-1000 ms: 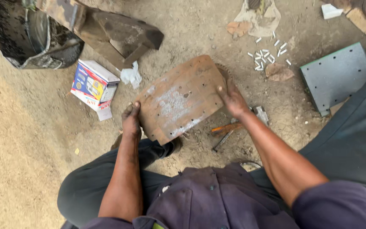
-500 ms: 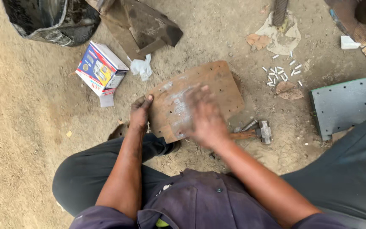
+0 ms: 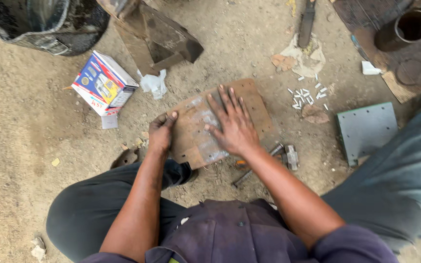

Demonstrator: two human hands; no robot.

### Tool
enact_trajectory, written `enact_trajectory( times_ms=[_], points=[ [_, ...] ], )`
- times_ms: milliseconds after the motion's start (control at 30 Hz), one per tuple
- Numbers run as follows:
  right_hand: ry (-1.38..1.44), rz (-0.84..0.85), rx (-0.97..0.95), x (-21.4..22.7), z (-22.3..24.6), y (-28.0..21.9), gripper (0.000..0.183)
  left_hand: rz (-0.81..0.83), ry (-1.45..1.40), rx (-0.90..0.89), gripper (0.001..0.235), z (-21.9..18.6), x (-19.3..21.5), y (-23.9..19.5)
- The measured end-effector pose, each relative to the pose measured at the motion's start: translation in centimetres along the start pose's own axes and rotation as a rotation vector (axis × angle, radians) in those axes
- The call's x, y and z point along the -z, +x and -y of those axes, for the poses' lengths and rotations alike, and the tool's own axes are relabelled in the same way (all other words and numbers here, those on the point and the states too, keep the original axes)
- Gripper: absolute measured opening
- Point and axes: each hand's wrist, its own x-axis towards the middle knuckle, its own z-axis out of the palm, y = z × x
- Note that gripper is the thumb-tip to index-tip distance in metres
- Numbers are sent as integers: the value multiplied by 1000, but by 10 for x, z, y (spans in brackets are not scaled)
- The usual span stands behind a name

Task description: The person sits on the ground and cleans a rusty metal plate with a cloth. They then place a new metal plate with holes on top, align the holes, and use a hammer and punch to drive pins through the holes to secure the plates together.

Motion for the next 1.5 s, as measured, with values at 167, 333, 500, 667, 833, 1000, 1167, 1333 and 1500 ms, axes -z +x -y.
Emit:
enact_trajectory(
  times_ms=[167,333,500,667,833,1000,1167,1333,1500],
  points=[
    [825,73,-637,-33,-134,-25,80,-34,94,-51,39,-4,-2,-9],
    [1057,110,-959,-81,-166,-119,91,-214,369,-110,66,-12,-14,-18],
    [1742,-65,-1147,-63,-113,-106,102,-178,342,-77,59,12,-40,-11],
    [2226,-210,-757,0,-29,-76,88,-180,303,-103,68,45,-48,-33],
    [2192,-48,-721,7,-17,-84,77,227,367,200,93,75,-17,-37],
    [2125,-48,-608,-27,-48,-99,66,380,368,84,102,89,-48,-11],
    [1826,-42,-698,-54,-89,-123,57,493,502,186,97,118,-94,-24],
    [1481,-356,-852,-75,-151,-135,51,697,736,154,87,122,-125,-39],
    [1309,-618,-935,-107,-163,-121,44,497,523,-77,70,103,-146,-51]
  ],
)
